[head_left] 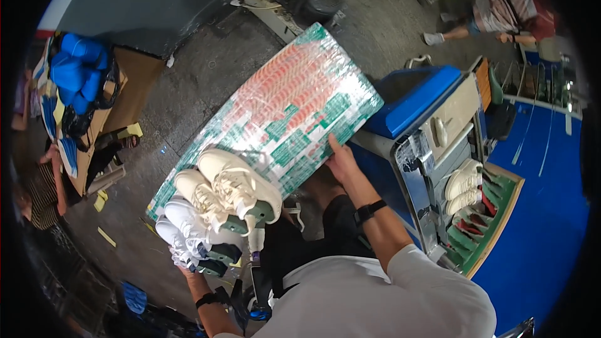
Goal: Clean and inspect the finished shoes at a quality control station.
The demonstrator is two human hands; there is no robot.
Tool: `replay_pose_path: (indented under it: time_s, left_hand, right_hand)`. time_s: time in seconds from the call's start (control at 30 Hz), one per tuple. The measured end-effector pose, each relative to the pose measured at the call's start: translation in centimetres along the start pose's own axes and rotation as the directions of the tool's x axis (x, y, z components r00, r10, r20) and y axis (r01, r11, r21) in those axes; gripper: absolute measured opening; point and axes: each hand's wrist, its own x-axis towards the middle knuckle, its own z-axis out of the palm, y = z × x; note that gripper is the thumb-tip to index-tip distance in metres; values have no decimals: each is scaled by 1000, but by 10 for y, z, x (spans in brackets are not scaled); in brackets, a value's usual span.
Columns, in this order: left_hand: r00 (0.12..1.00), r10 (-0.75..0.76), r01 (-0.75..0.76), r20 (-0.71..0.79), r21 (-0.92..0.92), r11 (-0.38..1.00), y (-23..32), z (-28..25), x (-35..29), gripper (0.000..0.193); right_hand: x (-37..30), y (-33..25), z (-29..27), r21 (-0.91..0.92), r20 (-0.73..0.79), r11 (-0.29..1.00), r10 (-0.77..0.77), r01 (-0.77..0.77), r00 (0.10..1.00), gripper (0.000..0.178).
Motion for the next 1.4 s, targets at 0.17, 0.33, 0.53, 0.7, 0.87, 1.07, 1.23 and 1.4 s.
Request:
replay_pose_path:
  time_s: [0.17,0.33,0.53,0.7,0.87,1.07,1.23,1.4]
  left_hand:
    - [946,-228,322,230,-733,599,85,65,21,50]
    - [963,-62,218,263,-624,750,85,61,24,54]
    - [962,-4,141,273,-484,864,56,50,21,55]
    - [963,53,56,263,-390,919,44,86,41,56]
    - [955,-102,243,280,-536,809,99,165,46,59]
    - [791,-137,511,596,-522,683,188,232,72,67]
    - [666,-108,634,738,-484,603,224,307,103,53]
    - [618,-189,614,763,-319,722,280,364,98,73]
  right_hand:
    - [21,-44,-23,61,42,995,-79,77,996,46]
    - [15,-36,-2,108,-10,988,-108,109,994,38]
    - [9,-49,-7,66,27,991,-118,116,993,35]
    - [18,-87,-41,54,-29,986,-159,160,987,39]
    - [0,-55,-53,266,48,964,-13,-1,999,54]
    - [-26,-3,-28,301,56,896,325,-326,944,91]
    - [31,-44,-44,413,42,907,70,-82,997,71]
    - [31,-68,-20,449,-139,848,-245,282,959,51]
